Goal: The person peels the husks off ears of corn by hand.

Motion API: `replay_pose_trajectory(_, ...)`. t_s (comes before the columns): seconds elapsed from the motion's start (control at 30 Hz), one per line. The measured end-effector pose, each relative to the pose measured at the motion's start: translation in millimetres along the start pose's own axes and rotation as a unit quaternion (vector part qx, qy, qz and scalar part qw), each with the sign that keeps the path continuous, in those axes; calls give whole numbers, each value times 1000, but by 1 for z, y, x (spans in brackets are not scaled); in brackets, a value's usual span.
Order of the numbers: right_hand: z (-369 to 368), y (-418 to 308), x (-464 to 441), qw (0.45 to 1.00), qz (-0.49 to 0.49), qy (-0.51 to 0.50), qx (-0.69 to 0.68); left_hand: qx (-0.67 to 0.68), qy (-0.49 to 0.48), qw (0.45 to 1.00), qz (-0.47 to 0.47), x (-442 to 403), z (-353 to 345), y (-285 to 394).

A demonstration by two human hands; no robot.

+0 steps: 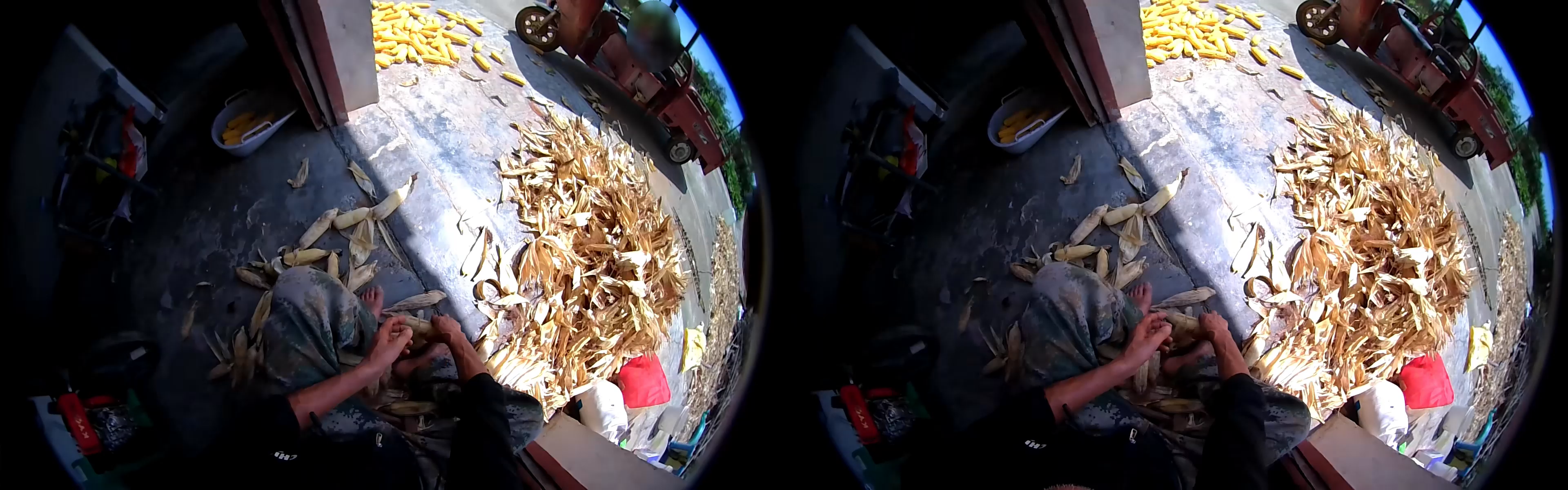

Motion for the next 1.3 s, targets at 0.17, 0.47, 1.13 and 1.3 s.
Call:
replay_pose_trajectory(0.17,34,0,58,937,57,-178,-295,-20,8,1000,-5,-18,10,-35)
replay_pose_trajectory(0.47,120,-76,209,804,130,-26,-579,-161,-184,969,37,18,-21,5)
replay_pose_trajectory(1.13,98,-49,228,590,-56,243,-768,-431,-243,849,-185,49,-18,12)
replay_pose_trajectory(1.3,102,-50,229,585,-72,237,-773,-388,-247,865,-201,49,-17,3)
Point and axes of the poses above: each hand's wrist, its own x-axis away from the middle knuckle, its own z-axis out of the back of the hand, y = z × x, the point moved 2 cm from there along -x, towards the middle knuckle, and after that the axes turned 11 degrees about x, right-handed, at the moved point
